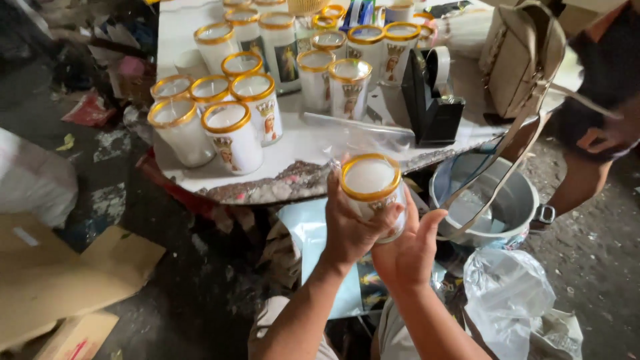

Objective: The person places a wick into a candle jar and secures it with a metal ring. They then cut a piece of plastic wrap using scissors, place the candle inside the wrap, and tie the top with a string. Finally, they trim the excess plastic with scissors.

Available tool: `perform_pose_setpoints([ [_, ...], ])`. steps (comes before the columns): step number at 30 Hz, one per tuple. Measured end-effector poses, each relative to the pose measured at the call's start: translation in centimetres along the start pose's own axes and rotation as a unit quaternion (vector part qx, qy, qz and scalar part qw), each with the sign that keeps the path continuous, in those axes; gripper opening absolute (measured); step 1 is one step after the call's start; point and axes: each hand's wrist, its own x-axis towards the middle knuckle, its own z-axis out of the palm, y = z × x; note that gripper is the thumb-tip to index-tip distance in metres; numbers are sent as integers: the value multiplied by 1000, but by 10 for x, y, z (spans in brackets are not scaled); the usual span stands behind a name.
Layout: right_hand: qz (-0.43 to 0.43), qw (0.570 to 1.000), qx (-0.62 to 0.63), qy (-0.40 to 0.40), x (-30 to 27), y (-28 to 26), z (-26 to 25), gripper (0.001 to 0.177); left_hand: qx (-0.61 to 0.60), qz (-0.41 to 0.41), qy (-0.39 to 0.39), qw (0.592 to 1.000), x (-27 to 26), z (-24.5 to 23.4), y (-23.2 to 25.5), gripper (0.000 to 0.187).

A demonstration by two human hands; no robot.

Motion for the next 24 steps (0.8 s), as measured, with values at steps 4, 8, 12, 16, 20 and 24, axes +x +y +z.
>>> perform_pose_setpoints([
  [4, 4, 999, -32, 41, -2, 3, -19, 99, -26, -50, 35, 998, -22, 10, 11, 103],
  [8, 30, 998, -48, 29, -12, 2, -24, 97, -60, -101, 47, 992, -23, -5, 17, 92],
  [12, -174, 913, -325, -177, -5, 4, -71, 104, -99, -171, -18, 980, -10, -33, 38, 74],
  [16, -201, 872, -360, -264, -10, -1, -62, 89, -134, -185, -99, 969, -30, -34, 59, 74],
  [20, -108, 924, -254, -264, -15, -2, -54, 55, -109, -172, -112, 973, -52, -36, 71, 84],
  [24, -77, 947, -146, -275, -12, 3, -77, 51, -41, -66, -180, 981, -50, -33, 112, 53],
])
